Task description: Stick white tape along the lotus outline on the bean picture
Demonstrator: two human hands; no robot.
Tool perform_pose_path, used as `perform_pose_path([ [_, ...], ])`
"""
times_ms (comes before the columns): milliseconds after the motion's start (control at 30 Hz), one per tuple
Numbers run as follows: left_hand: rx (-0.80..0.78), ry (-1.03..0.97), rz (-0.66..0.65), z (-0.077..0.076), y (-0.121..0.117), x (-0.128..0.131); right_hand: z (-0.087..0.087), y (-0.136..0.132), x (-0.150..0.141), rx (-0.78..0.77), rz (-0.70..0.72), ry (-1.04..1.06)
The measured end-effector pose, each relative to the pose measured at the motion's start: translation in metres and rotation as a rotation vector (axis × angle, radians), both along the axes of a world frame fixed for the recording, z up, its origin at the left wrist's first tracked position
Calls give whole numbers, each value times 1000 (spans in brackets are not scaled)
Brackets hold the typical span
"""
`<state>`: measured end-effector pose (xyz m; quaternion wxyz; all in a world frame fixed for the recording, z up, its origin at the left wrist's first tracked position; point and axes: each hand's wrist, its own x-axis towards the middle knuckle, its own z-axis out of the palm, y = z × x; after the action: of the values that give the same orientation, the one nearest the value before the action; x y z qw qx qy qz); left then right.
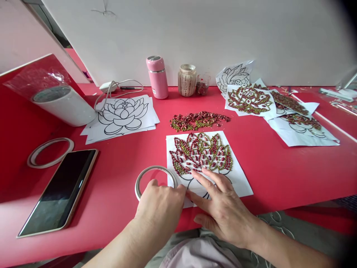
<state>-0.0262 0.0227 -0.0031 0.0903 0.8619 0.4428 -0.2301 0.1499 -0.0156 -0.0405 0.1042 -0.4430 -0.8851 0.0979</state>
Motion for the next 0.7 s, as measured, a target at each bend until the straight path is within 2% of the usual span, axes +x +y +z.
perform_pose_path([
  [133,6,-16,-18,-1,-1,-1,2,1,-2,2,-5,76],
  [233,31,-46,-7,-2,-3,-3,8,2,-3,-12,-95,204],
  [333,29,-63,28,-3,-3,-4,18,8,-9,-200,-198,281],
  [433,32,-75,17,-2,-3,-5,27,16,-21,-396,-263,101],
  [533,37,-93,-2,-1,-2,-5,31,25,-30,-433,-308,-75],
  [700,38,-113,4,1,-2,-6,36,40,-37,-531,-309,-133],
])
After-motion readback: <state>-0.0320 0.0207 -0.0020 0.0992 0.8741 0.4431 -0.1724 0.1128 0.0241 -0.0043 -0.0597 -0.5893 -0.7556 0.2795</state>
